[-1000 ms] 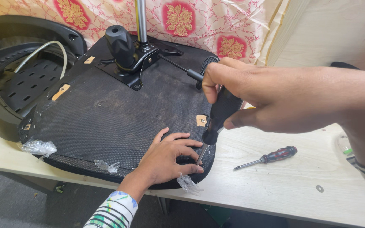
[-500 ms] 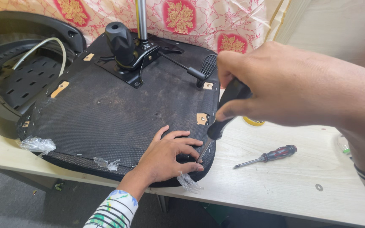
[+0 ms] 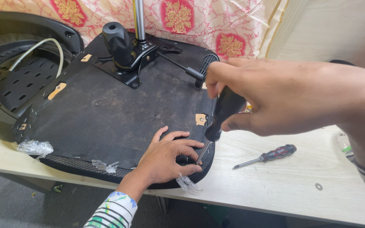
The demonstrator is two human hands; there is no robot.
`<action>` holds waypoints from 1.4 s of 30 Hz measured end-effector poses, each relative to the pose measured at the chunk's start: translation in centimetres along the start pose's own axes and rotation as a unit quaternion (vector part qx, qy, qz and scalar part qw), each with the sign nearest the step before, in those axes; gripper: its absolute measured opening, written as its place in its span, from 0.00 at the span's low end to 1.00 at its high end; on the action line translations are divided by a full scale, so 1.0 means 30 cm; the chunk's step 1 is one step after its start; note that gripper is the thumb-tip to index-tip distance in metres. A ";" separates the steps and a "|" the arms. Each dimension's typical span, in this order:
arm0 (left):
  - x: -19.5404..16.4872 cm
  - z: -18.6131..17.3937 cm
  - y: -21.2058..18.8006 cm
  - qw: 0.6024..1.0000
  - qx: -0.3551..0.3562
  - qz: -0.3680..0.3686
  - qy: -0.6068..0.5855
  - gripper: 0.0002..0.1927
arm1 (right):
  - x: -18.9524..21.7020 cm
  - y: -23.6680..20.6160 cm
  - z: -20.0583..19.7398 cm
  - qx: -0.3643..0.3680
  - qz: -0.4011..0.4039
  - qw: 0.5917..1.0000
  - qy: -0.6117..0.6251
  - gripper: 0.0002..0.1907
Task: The person attaches the metal mounting plate of an office chair to the underside of the seat cushion, driving screws with a screwdriver at a table while holding the plate steady. They pick screws from a lid of fasteners and tighten each screw hole around the plate mechanism.
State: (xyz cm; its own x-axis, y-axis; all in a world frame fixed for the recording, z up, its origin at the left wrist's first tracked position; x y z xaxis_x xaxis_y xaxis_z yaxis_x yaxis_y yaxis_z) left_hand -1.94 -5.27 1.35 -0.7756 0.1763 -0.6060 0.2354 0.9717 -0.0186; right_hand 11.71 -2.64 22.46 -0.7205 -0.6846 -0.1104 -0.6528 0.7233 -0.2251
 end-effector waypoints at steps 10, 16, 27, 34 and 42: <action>0.001 -0.008 -0.003 1.000 -0.006 0.014 -0.003 0.12 | 0.019 -0.001 -0.021 0.047 0.038 0.998 -0.023 0.21; 0.008 -0.004 0.000 1.000 -0.004 0.004 -0.003 0.13 | 0.046 -0.011 -0.041 0.025 0.096 0.990 -0.100 0.23; 0.014 0.003 0.004 1.000 -0.005 -0.002 -0.006 0.13 | 0.049 0.011 -0.032 0.004 0.142 0.988 -0.065 0.28; 0.016 0.006 0.003 1.000 -0.016 0.015 0.000 0.12 | 0.025 -0.003 -0.014 0.065 0.034 0.997 0.017 0.26; 0.014 0.006 0.008 1.000 -0.004 -0.001 0.005 0.12 | 0.058 0.003 -0.037 0.010 0.040 0.999 -0.024 0.18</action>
State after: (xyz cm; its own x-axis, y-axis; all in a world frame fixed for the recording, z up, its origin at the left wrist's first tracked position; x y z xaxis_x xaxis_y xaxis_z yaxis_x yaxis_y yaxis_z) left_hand -2.11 -5.00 0.94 -0.7811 0.1767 -0.5988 0.2295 0.9732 -0.0122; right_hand 10.13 -3.68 23.32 -0.7583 -0.6281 -0.1746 -0.5878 0.7746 -0.2335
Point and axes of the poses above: each hand's wrist, its own y-axis towards the middle knuckle, its own z-axis out of the palm, x = y × z, the point moved 3 cm from there along y, towards the middle knuckle, and after that the axes turned 1 degree about -z, right-handed, at the moved point
